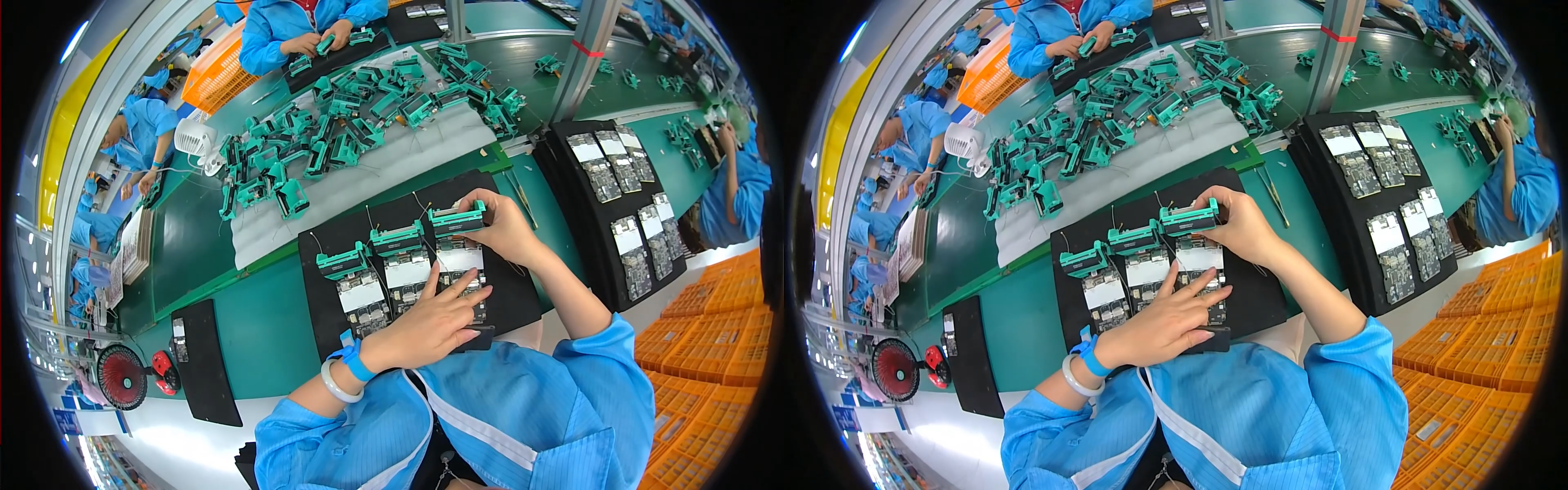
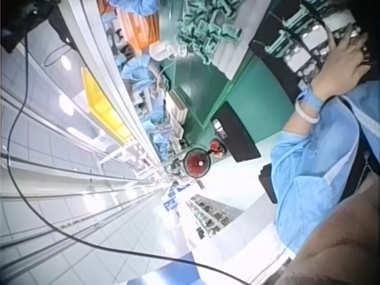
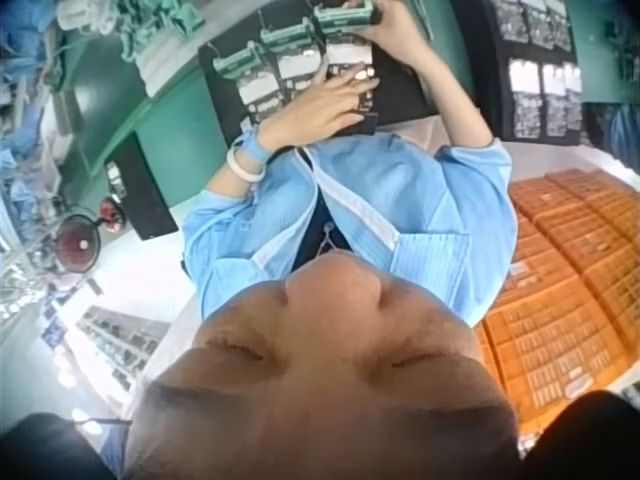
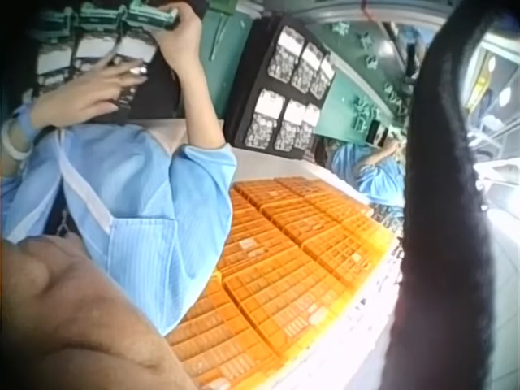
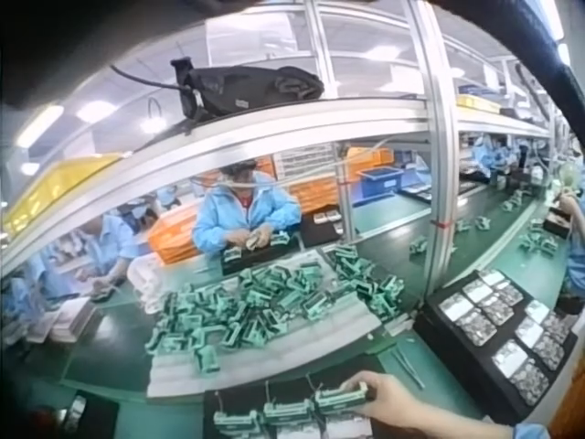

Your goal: The person assembles electronic components onto circuit boards by hand.

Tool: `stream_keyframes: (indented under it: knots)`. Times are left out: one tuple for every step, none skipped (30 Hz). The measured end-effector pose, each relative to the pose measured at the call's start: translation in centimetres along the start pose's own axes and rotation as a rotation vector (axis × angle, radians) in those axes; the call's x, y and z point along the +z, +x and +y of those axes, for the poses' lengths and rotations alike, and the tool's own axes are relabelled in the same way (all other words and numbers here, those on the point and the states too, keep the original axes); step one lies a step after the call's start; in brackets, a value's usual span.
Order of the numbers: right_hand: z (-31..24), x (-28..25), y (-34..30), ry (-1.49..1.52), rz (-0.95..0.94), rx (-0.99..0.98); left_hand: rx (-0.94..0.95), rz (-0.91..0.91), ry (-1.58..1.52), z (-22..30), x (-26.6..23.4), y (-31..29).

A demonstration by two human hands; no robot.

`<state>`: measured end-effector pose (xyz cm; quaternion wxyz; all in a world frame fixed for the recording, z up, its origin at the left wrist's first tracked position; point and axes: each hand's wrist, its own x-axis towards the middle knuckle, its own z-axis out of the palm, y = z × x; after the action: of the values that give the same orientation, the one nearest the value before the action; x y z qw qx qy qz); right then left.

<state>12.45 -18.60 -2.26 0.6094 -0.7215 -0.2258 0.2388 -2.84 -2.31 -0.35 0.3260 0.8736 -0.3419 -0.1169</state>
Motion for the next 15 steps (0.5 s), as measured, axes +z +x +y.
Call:
stream_keyframes:
  knots:
    - [0.18,-0.04,0.06,0.0,0.0,-0.001,-0.001,0.0,0.001,0.02,-0.01,0.0]
    - [0.52,-0.11,0.14,0.043,0.002,-0.016,0.0,-0.002,-0.001,0.05,-0.01,0.01]
    - [0.69,-0.13,0.18,0.085,0.004,-0.031,0.0,-0.003,-0.003,0.08,-0.02,0.01]
    - [0.63,-0.1,0.15,0.086,0.003,-0.032,-0.001,-0.003,-0.002,0.05,0.05,0.01]
    - [0.56,-0.04,0.12,0.047,0.006,-0.043,-0.001,0.005,-0.014,-0.06,0.18,-0.02]
    - [0.53,0.01,0.09,0.008,0.009,-0.054,-0.001,0.014,-0.026,-0.11,0.26,-0.04]
    - [0.66,0.05,0.09,0.009,0.008,-0.055,-0.002,0.014,-0.025,-0.02,0.2,-0.06]
    - [0.87,0.04,0.12,0.008,0.012,-0.082,-0.003,0.002,-0.011,0.12,0.04,0.0]
    - [0.98,0.02,0.11,0.008,0.017,-0.109,-0.004,-0.009,0.003,0.21,-0.04,0.04]
    - [0.93,0.0,0.04,0.008,0.018,-0.109,-0.002,-0.01,0.003,0.15,0.04,0.05]
    - [0.84,0.04,0.0,0.022,0.02,-0.093,-0.005,0.001,-0.009,0.01,0.2,0.02]
    - [0.77,0.07,-0.04,0.037,0.021,-0.077,-0.007,0.011,-0.021,-0.08,0.31,0.0]
    - [0.73,0.08,-0.04,0.037,0.021,-0.078,-0.008,0.012,-0.02,-0.1,0.33,0.0]
    - [0.7,0.08,-0.07,0.047,0.017,-0.083,-0.006,0.024,-0.048,-0.1,0.32,0.0]
    - [0.65,0.09,-0.09,0.057,0.014,-0.088,-0.005,0.036,-0.076,-0.07,0.29,0.01]
